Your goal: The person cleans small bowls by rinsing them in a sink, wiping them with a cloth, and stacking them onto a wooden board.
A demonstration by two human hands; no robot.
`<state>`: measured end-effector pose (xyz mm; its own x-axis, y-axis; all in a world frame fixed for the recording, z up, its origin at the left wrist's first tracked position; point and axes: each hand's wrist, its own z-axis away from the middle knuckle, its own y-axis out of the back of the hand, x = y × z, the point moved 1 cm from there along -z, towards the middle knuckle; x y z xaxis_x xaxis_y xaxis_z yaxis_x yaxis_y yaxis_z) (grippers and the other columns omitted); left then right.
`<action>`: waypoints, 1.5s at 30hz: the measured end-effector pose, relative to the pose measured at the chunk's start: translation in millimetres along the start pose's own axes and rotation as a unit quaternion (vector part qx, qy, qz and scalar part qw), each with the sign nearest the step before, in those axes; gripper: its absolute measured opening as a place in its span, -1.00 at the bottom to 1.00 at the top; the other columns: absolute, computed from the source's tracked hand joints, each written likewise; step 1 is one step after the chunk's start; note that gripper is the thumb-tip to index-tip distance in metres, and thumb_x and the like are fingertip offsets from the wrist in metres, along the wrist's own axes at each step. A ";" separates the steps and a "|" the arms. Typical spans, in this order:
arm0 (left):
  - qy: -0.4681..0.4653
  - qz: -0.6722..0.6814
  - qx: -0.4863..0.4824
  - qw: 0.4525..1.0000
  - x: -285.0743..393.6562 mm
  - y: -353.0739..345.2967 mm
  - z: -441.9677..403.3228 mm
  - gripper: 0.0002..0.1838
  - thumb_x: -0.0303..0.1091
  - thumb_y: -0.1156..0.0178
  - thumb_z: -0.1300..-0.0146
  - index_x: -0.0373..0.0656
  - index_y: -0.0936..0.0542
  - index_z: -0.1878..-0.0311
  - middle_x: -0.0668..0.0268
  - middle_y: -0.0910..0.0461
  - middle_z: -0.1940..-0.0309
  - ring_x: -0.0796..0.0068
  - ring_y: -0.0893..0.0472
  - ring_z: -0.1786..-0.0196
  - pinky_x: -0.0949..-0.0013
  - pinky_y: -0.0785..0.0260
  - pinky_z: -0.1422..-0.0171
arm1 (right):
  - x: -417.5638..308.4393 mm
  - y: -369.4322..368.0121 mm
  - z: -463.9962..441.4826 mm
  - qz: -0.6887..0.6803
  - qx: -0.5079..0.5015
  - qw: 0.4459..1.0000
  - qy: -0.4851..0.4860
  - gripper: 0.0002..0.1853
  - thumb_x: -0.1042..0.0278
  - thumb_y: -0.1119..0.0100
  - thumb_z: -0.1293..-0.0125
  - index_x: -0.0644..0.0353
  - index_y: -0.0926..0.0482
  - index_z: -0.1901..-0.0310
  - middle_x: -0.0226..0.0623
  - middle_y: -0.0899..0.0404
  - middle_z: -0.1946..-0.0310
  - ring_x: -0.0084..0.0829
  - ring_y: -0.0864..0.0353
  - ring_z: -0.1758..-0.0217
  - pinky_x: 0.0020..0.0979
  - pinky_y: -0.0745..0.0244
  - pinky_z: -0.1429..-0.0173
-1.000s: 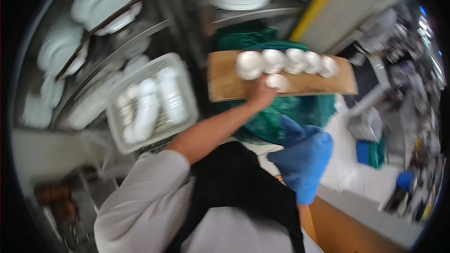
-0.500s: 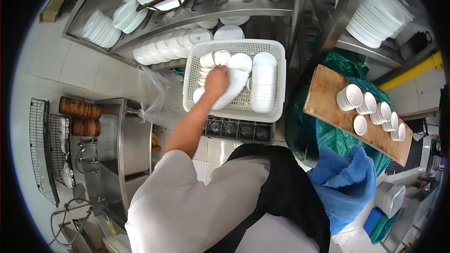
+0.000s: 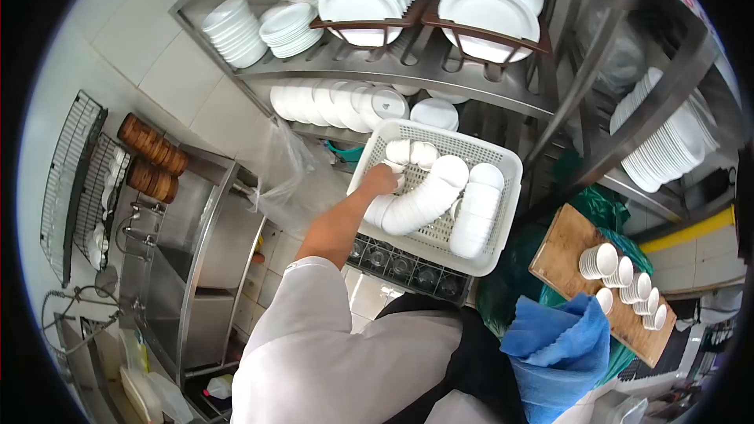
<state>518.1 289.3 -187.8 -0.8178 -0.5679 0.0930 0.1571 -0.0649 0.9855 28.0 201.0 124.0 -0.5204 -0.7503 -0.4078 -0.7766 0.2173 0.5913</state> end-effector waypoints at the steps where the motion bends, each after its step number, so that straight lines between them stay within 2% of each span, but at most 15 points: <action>1: 0.006 0.002 0.004 1.000 -3.8 -1.9 -1.3 -0.69 -0.17 -0.16 -0.14 -0.23 -0.71 0.37 -0.02 -0.68 0.23 0.01 -0.66 0.11 0.08 -0.48 -0.04 | -0.8 0.7 -4.0 -0.004 0.000 1.000 0.006 -0.39 0.15 -0.45 -0.05 0.34 -0.41 -0.02 -0.39 -0.60 0.28 -0.44 -0.61 0.25 -0.34 -0.54 -0.11; 4: -0.111 -0.072 0.005 0.991 -2.9 12.7 7.5 -0.71 -0.23 -0.11 -0.16 -0.25 -0.69 0.44 -0.02 -0.68 0.29 -0.01 -0.65 0.14 0.05 -0.47 -0.02 | 3.9 3.9 -13.0 -0.014 -0.160 0.982 0.103 -0.52 0.27 -0.43 -0.04 0.31 -0.43 0.08 -0.35 -0.64 0.34 -0.44 -0.64 0.21 -0.35 -0.52 -0.10; 8: 0.094 0.116 0.095 0.984 4.9 24.2 19.4 -0.78 -0.24 -0.14 -0.11 -0.16 -0.69 0.42 0.04 -0.67 0.32 0.01 -0.64 0.21 0.06 -0.47 0.04 | 4.8 -0.8 -13.3 -0.027 -0.296 0.939 0.174 -0.61 0.37 -0.41 -0.03 0.28 -0.44 0.16 -0.30 -0.68 0.37 -0.42 -0.67 0.18 -0.34 -0.51 -0.10; 12: 0.051 0.199 0.096 0.974 29.4 32.5 28.4 -0.74 -0.23 -0.17 -0.09 -0.22 -0.70 0.35 0.00 -0.68 0.29 0.02 -0.67 0.19 0.07 -0.49 0.00 | 6.6 -8.0 -10.4 -0.066 -0.298 0.944 0.127 -0.63 0.40 -0.40 -0.03 0.29 -0.45 0.17 -0.27 -0.68 0.34 -0.40 -0.68 0.17 -0.31 -0.51 -0.10; 16: 0.158 0.099 -0.011 0.982 52.5 22.0 22.9 -0.75 -0.28 -0.16 -0.13 -0.23 -0.70 0.26 -0.02 -0.69 0.20 0.11 -0.68 0.04 0.09 -0.51 -0.05 | 12.0 -10.8 -4.2 -0.140 -0.317 0.936 0.057 -0.65 0.42 -0.39 -0.03 0.29 -0.46 0.18 -0.24 -0.69 0.32 -0.39 -0.70 0.16 -0.28 -0.52 -0.11; 22: 0.115 0.120 -0.079 0.983 66.8 59.5 28.7 -0.67 -0.19 -0.11 -0.16 -0.25 -0.70 0.25 0.02 -0.69 0.16 0.09 -0.69 0.05 0.10 -0.53 -0.06 | 17.7 -25.8 5.9 -0.249 -0.336 0.907 -0.044 -0.67 0.46 -0.38 -0.03 0.29 -0.46 0.19 -0.20 -0.69 0.30 -0.36 -0.71 0.15 -0.23 -0.52 -0.12; 24: 0.061 0.106 -0.042 0.992 58.8 50.5 30.5 -0.68 -0.20 -0.12 -0.14 -0.24 -0.70 0.26 0.02 -0.69 0.19 0.07 -0.69 0.08 0.09 -0.53 -0.04 | 12.9 -29.4 5.0 -0.341 -0.270 0.889 -0.144 -0.47 0.60 -0.36 -0.01 0.47 -0.40 -0.05 -0.06 -0.59 0.48 -0.22 -0.69 0.50 -0.24 -0.71 0.19; 25: 0.008 0.092 -0.002 0.996 55.9 43.4 26.8 -0.69 -0.21 -0.13 -0.11 -0.24 -0.70 0.26 0.02 -0.69 0.21 0.06 -0.69 0.10 0.07 -0.53 -0.03 | 2.2 -28.9 1.4 -0.335 -0.265 0.892 -0.150 -0.47 0.60 -0.36 -0.01 0.47 -0.40 -0.05 -0.06 -0.59 0.48 -0.22 -0.69 0.50 -0.24 -0.71 0.19; 27: 0.011 0.107 0.008 0.994 54.4 26.2 19.1 -0.71 -0.24 -0.15 -0.08 -0.24 -0.68 0.26 0.00 -0.68 0.25 0.02 -0.69 0.16 0.05 -0.52 -0.01 | -18.5 -27.9 -4.7 -0.468 -0.181 0.780 -0.373 -0.47 0.67 -0.35 0.02 0.49 -0.40 -0.04 -0.12 -0.59 0.52 -0.25 -0.67 0.58 -0.23 -0.73 0.25; 35: 0.107 0.094 0.141 0.980 25.2 32.4 30.6 -0.74 -0.33 0.00 -0.26 -0.29 -0.63 0.27 -0.09 -0.65 0.21 -0.07 -0.63 0.13 0.01 -0.49 0.03 | 0.0 -24.5 -12.5 -0.262 -0.233 0.906 -0.235 -0.52 0.57 -0.37 0.10 0.40 -0.42 0.09 -0.15 -0.49 0.48 -0.21 -0.58 0.42 -0.22 -0.56 0.26; 37: 0.156 0.217 0.221 0.938 16.0 34.8 34.0 -0.72 -0.30 -0.01 -0.28 -0.33 -0.61 0.29 -0.11 -0.63 0.24 -0.09 -0.63 0.22 0.01 -0.48 0.04 | 2.1 -22.7 -14.7 -0.220 -0.235 0.924 -0.205 -0.54 0.55 -0.37 0.10 0.39 -0.41 0.12 -0.14 -0.48 0.47 -0.19 -0.56 0.41 -0.21 -0.53 0.26; 39: 0.217 0.429 0.167 0.861 30.3 67.2 47.7 -0.71 -0.27 -0.02 -0.36 -0.33 -0.60 0.28 0.01 -0.65 0.32 0.12 -0.65 0.34 0.12 -0.52 0.17 | 4.5 -20.7 -15.7 -0.181 -0.234 0.939 -0.175 -0.55 0.54 -0.36 0.11 0.38 -0.41 0.15 -0.14 -0.46 0.47 -0.18 -0.53 0.40 -0.21 -0.50 0.25; 40: 0.206 0.429 0.157 0.865 50.1 86.0 57.2 -0.71 -0.27 -0.02 -0.36 -0.33 -0.60 0.28 0.01 -0.65 0.32 0.12 -0.65 0.34 0.12 -0.52 0.17 | 5.4 -20.4 -15.9 -0.163 -0.233 0.945 -0.160 -0.56 0.54 -0.36 0.12 0.37 -0.41 0.16 -0.13 -0.46 0.46 -0.18 -0.52 0.39 -0.21 -0.49 0.25; 42: 0.171 0.667 0.124 0.714 95.9 122.5 84.6 -0.73 -0.25 -0.04 -0.41 -0.27 -0.59 0.22 0.22 -0.63 0.36 0.43 -0.62 0.41 0.33 -0.54 0.31 | 7.5 -21.7 -16.5 -0.129 -0.231 0.956 -0.129 -0.58 0.52 -0.36 0.12 0.36 -0.41 0.19 -0.12 -0.45 0.46 -0.16 -0.50 0.38 -0.21 -0.46 0.25; 45: 0.099 0.741 0.003 0.664 185.7 163.5 127.5 -0.78 -0.28 -0.03 -0.44 -0.23 -0.57 0.13 0.32 -0.61 0.32 0.57 -0.61 0.38 0.44 -0.58 0.33 | 8.8 -27.3 -15.7 -0.079 -0.218 0.970 -0.074 -0.60 0.50 -0.35 0.13 0.35 -0.40 0.23 -0.11 -0.43 0.45 -0.15 -0.46 0.37 -0.20 -0.41 0.24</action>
<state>321.3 277.9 8.7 0.3205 -0.1014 0.9418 0.7056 0.6889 -0.1659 50.2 178.7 115.1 -0.4775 -0.6471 -0.5944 -0.6441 -0.2023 0.7377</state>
